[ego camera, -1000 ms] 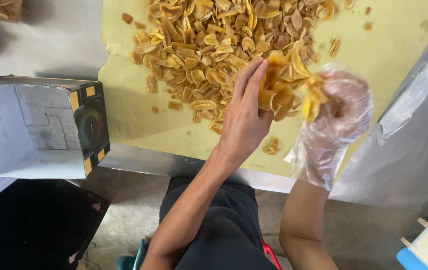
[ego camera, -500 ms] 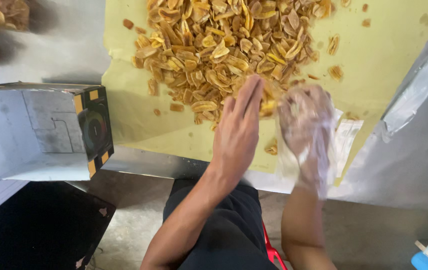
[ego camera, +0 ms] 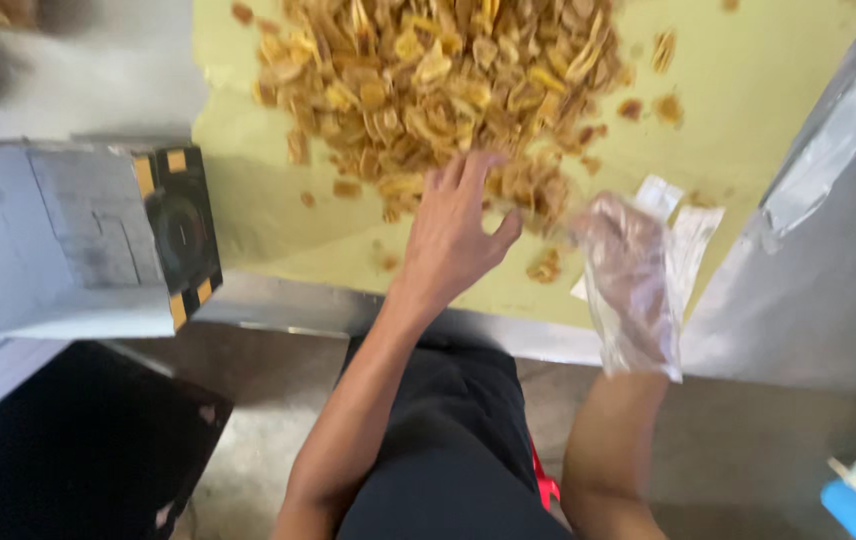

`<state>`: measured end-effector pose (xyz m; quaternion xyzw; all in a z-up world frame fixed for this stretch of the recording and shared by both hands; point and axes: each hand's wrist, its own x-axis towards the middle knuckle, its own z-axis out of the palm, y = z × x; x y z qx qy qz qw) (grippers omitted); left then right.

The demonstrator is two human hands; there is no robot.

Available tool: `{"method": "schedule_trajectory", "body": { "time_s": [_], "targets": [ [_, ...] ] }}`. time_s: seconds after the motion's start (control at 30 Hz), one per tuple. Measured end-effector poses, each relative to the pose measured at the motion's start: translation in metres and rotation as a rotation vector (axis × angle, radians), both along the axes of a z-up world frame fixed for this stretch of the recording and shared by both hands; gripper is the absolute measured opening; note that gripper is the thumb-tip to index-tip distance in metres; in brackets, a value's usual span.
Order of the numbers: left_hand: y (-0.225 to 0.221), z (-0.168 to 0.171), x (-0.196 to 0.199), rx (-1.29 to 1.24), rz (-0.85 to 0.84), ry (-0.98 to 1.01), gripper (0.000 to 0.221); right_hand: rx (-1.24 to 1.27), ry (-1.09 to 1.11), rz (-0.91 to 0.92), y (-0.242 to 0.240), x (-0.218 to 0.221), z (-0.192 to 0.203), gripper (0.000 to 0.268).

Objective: The person scoops dried banana chips from a large pile on a yellow sheet and places them into small clear plastic bags. They then seal each bag and set it aside on the table. The process is repeated multiple times throughout the clip.

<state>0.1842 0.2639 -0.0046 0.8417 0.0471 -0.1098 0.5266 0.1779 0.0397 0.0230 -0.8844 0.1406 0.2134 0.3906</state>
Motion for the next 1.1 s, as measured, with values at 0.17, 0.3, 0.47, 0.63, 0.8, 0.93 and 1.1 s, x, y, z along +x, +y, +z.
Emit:
{"method": "schedule_trajectory", "body": {
  "time_s": [0.17,0.3,0.47,0.63,0.8,0.93,1.1],
  "targets": [
    [0.003,-0.016,-0.014,-0.222,0.028,-0.023,0.038,0.248,-0.045,0.103,0.011,-0.008,0.018,0.014],
    [-0.010,-0.018,-0.016,-0.248,0.080,0.144,0.024,0.379,-0.039,0.041,0.005,-0.021,0.015,0.006],
    [-0.032,0.015,-0.052,-0.183,0.062,0.117,0.022,-0.224,-0.060,0.286,-0.019,-0.047,0.000,0.021],
    [-0.055,0.049,-0.110,-0.082,0.038,-0.022,0.017,-0.286,-0.334,0.455,-0.035,-0.098,0.011,0.018],
    [-0.073,0.001,-0.113,0.173,0.136,0.042,0.038,-0.273,-0.169,0.394,-0.009,-0.091,-0.022,0.024],
    [-0.074,-0.019,-0.122,0.120,0.194,-0.087,0.036,-0.248,0.107,0.426,-0.021,-0.082,-0.016,0.023],
    [-0.083,-0.006,-0.163,0.113,0.194,0.248,0.037,-0.192,0.058,0.439,-0.057,-0.110,0.003,0.024]
  ]
}}
